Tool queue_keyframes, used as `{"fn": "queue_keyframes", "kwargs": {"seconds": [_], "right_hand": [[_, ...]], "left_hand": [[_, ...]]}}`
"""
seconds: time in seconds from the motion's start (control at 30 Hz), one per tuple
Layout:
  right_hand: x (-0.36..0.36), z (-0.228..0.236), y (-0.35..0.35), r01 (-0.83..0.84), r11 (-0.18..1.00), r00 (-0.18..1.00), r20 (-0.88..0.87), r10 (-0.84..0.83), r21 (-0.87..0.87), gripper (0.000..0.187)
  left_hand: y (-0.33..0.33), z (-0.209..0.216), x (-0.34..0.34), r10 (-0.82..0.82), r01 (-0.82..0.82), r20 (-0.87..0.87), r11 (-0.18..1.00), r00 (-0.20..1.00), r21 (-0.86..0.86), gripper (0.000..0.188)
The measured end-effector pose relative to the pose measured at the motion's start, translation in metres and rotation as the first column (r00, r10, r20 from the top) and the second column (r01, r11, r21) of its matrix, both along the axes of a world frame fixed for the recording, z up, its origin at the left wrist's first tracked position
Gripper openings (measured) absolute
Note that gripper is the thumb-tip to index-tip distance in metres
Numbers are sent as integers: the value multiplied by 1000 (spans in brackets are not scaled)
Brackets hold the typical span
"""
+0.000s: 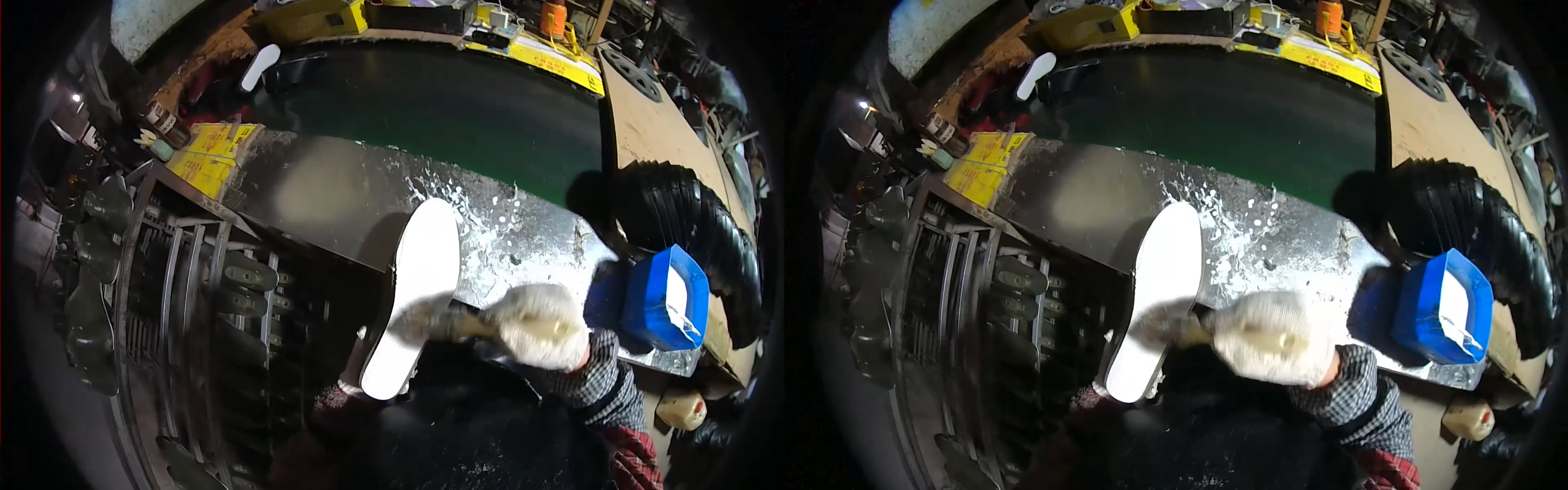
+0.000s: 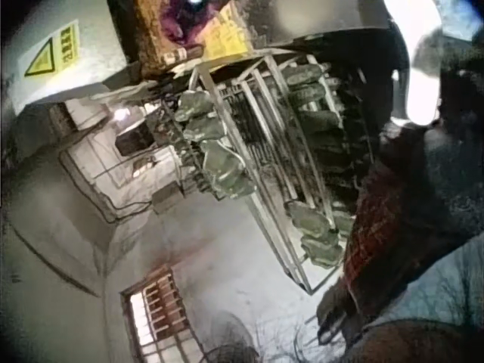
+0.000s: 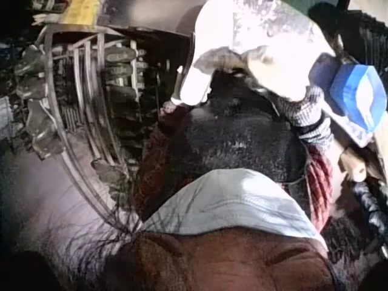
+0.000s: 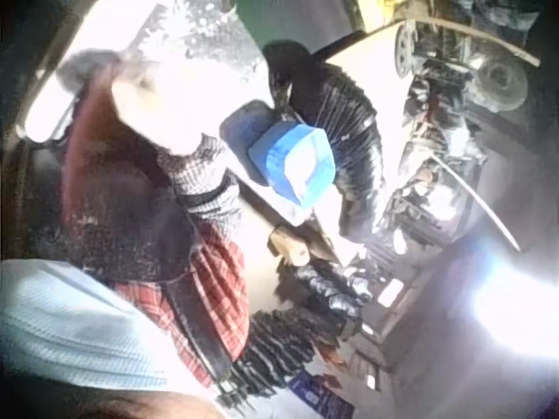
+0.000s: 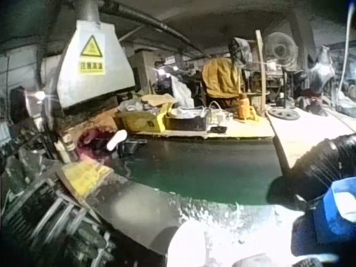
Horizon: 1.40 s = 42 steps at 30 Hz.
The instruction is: The person repeatedly applies a white adhesive to the edges and surfaces of black shoe parts using a brush. They dip the brush into a blue container, spread the adhesive on each part, and place the treated parts on a nearby rack. The process is repeated for multiple parts throughout the clip.
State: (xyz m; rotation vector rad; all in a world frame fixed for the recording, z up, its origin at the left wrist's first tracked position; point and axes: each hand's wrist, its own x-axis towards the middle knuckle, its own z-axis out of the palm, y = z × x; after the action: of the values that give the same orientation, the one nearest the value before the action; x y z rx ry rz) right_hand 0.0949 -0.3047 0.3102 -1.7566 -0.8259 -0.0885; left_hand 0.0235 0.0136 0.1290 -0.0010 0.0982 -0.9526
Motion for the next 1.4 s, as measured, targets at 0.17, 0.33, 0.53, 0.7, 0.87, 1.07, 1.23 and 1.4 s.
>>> {"fn": "queue_keyframes", "kwargs": {"seconds": [0.17, 0.33, 0.53, 0.7, 0.87, 1.07, 1.23, 1.4], "right_hand": [[69, 26, 34, 353, 935, 901, -275, -336, 14, 29], [-10, 39, 46, -121, 976, 987, 86, 138, -179, 19], [-20, 24, 41, 73, 997, 829, -555, -69, -15, 27], [-66, 8, 16, -172, 985, 850, -501, 160, 23, 28], [-69, 21, 10, -95, 989, 890, -434, 137, 116, 27], [-5, -35, -18, 176, 982, 843, -526, -112, 74, 27], [29, -18, -1, 257, 885, 928, 354, -115, -387, 32], [-15, 15, 0, 133, 959, 989, 99, -111, -250, 22]], "left_hand": [[-11, 26, 8, -10, 4, -208, 1000, 978, -31, 95], [-21, 46, 10, 174, -229, -417, 970, 892, -86, 86], [-20, 51, 12, 118, -114, 58, 991, 991, -75, 74], [-16, 43, 15, 103, -102, 59, 995, 993, -16, 73], [-24, 46, 14, 228, -213, -79, 963, 971, 163, 87], [-8, 50, 4, 93, -77, -204, 994, 975, 83, 95], [1, 53, 4, 189, -93, -433, 968, 881, 231, 90], [28, 70, 45, 267, -251, -79, 953, 961, 170, 87]]}}
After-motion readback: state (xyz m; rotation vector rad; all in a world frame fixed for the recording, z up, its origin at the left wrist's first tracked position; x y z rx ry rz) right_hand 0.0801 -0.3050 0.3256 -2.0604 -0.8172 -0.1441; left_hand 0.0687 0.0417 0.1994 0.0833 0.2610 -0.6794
